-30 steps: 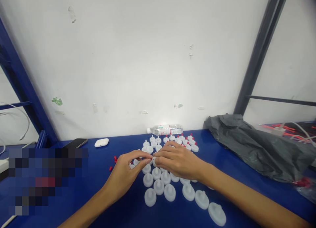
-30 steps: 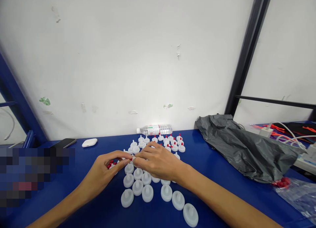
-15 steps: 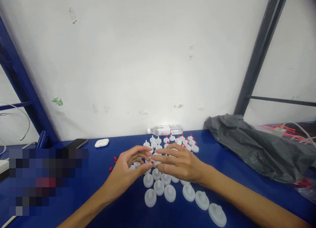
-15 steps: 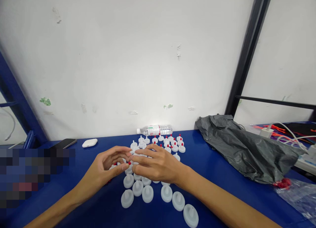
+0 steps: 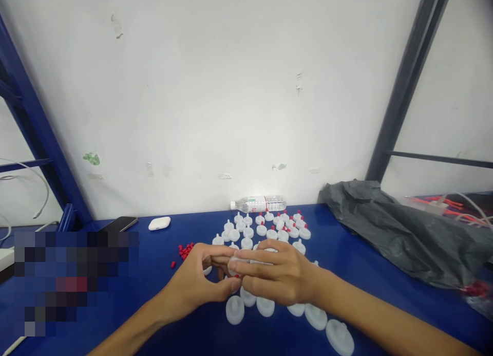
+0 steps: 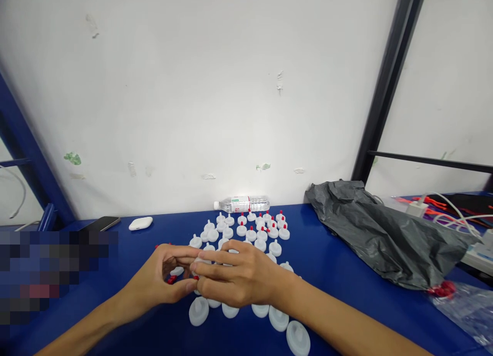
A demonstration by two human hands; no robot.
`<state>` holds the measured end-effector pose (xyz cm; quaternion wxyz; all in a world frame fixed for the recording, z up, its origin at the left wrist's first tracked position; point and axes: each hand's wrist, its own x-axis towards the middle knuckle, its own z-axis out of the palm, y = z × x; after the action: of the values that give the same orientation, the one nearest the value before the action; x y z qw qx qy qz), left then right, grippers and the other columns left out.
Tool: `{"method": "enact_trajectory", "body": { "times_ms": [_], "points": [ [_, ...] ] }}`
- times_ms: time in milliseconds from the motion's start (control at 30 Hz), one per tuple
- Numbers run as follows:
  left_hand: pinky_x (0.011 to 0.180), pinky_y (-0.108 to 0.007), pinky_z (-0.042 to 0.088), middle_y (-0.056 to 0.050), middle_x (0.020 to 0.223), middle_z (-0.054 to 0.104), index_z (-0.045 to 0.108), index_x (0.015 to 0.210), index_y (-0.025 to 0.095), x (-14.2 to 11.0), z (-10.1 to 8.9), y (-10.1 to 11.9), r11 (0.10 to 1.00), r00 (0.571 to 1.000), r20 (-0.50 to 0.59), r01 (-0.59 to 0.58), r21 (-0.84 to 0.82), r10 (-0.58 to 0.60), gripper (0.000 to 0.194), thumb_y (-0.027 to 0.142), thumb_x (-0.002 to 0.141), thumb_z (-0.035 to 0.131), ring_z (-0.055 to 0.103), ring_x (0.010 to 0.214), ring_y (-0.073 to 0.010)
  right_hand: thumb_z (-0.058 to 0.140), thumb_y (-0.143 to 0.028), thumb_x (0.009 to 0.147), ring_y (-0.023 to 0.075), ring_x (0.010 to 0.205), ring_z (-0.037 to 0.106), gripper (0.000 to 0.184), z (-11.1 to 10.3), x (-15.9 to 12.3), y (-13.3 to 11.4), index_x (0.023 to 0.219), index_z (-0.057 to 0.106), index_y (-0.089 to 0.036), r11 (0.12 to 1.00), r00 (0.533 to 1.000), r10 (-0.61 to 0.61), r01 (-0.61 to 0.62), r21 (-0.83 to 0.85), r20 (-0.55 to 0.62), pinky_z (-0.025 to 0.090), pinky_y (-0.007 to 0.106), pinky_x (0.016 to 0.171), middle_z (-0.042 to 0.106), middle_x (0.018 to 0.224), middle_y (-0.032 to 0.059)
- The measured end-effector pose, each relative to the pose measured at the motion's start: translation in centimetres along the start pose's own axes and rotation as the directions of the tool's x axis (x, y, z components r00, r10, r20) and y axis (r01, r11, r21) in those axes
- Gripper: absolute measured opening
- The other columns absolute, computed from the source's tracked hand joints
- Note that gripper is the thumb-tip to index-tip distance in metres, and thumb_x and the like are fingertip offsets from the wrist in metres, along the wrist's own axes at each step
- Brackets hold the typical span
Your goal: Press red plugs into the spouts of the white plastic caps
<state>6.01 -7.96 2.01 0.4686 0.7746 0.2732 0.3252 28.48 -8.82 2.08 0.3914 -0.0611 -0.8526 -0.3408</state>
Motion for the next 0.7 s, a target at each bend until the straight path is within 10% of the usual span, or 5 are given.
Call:
{"method": "enact_trajectory", "body": {
  "times_ms": [367, 533, 700],
  "points": [
    [0.065, -0.025, 0.049, -0.007, 0.082, 0.079, 0.076, 0.113, 0.012, 0.0, -0.1, -0.1, 0.990, 0.994, 0.030, 0.109, -0.087, -0.107, 0.041, 0.036, 0.080, 0.082, 0.067, 0.064, -0.0155, 0.061, -0.014, 0.098, 0.0108, 0.105, 0.071, 0.020, -0.2, 0.4, 0.1, 0.083, 0.072, -0.021, 0.999, 0.999, 0.008, -0.007, 0.037, -0.031, 0.054, 0.024, 0.072, 0.080, 0.108, 0.0011],
    [0.044, -0.023, 0.031, -0.008, 0.080, 0.076, 0.068, 0.125, 0.013, 0.2, -0.9, 0.2, 0.996, 0.992, -0.088, 0.091, -0.013, -0.091, 0.061, 0.062, 0.101, 0.041, 0.058, 0.050, -0.0127, 0.057, -0.010, 0.100, 0.0137, 0.107, 0.071, 0.017, -0.4, -0.6, 2.0, 0.097, 0.071, -0.018, 0.999, 0.998, 0.051, -0.050, -0.021, 0.048, 0.053, 0.028, 0.081, 0.079, 0.111, 0.0032],
    [0.065, -0.030, 0.044, -0.003, 0.086, 0.073, 0.072, 0.100, 0.020, 0.5, -2.9, -0.9, 0.781, 0.941, -0.334, 0.166, 0.602, 0.058, 0.043, 0.048, 0.102, 0.040, 0.063, 0.069, -0.0178, 0.053, -0.013, 0.103, 0.0194, 0.102, 0.073, 0.018, -0.1, -3.3, 5.0, 0.111, 0.070, -0.016, 0.953, 0.935, 0.304, -0.295, -0.075, 0.184, 0.051, 0.035, 0.086, 0.079, 0.107, 0.0055]
  ]
}}
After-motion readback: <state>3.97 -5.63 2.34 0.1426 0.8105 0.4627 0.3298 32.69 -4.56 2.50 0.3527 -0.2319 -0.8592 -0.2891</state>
